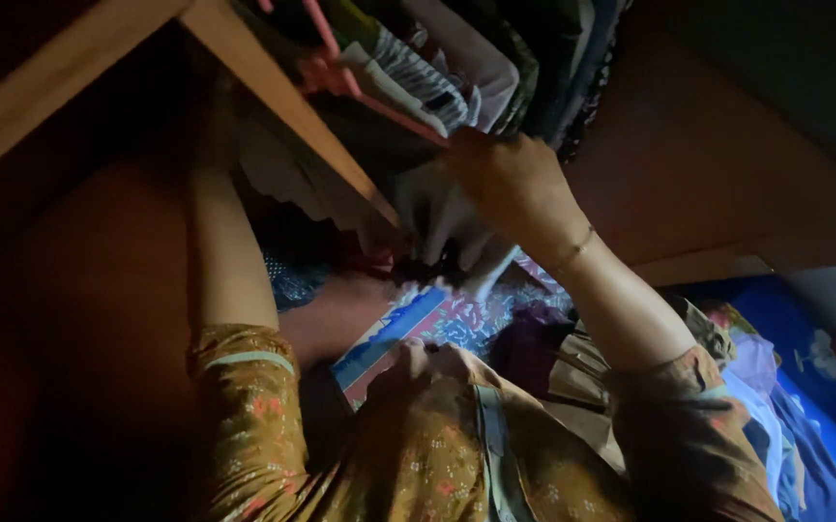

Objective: The person picks up various clothing items from a bed, including shirts and pants, places them onto hangers, and hangs them onto a rod inside a wooden wardrobe.

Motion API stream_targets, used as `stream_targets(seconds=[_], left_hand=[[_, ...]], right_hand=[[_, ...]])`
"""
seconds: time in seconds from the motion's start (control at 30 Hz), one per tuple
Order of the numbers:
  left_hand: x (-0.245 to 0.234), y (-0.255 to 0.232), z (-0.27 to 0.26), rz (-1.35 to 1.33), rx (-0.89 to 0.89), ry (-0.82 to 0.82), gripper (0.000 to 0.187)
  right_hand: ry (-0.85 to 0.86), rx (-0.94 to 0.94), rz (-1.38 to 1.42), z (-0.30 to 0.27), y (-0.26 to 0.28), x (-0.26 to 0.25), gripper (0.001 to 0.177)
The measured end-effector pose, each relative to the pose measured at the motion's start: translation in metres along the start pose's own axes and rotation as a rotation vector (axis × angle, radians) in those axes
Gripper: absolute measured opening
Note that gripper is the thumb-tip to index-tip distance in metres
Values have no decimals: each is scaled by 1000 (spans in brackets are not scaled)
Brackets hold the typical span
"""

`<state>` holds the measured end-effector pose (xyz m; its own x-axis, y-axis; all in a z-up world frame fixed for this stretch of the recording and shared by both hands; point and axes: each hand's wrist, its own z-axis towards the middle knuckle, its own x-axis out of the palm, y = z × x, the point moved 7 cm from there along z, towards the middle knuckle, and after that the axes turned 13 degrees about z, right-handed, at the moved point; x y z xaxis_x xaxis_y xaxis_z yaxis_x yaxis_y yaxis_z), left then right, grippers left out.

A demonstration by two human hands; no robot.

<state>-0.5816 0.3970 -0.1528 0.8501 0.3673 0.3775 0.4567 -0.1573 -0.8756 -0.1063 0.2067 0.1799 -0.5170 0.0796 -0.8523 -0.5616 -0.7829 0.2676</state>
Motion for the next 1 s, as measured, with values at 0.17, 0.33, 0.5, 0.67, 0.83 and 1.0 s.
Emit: stream_targets(seconds=[0.17,0.33,0.5,0.67,0.83,1.0], left_hand=[[-12,-27,-22,2,87,-42,128],[-10,-43,-31,-4,153,-65,123],[6,-33,-35,-5,182,-73,117],[25,27,-49,46,105,-119,112],[41,95,-69,170,-30,-181,107],[75,141,-83,277,-127,-156,102]], right_hand=[[-91,-65,-43,44,19,-5,16],[-149,-111,-76,62,18,-3,11],[95,107,-76,69,-22,78,9],[12,-10,10,64,-14,109,18],[-6,374,770,9,-49,96,47],[211,547,726,-61,-112,205,30]])
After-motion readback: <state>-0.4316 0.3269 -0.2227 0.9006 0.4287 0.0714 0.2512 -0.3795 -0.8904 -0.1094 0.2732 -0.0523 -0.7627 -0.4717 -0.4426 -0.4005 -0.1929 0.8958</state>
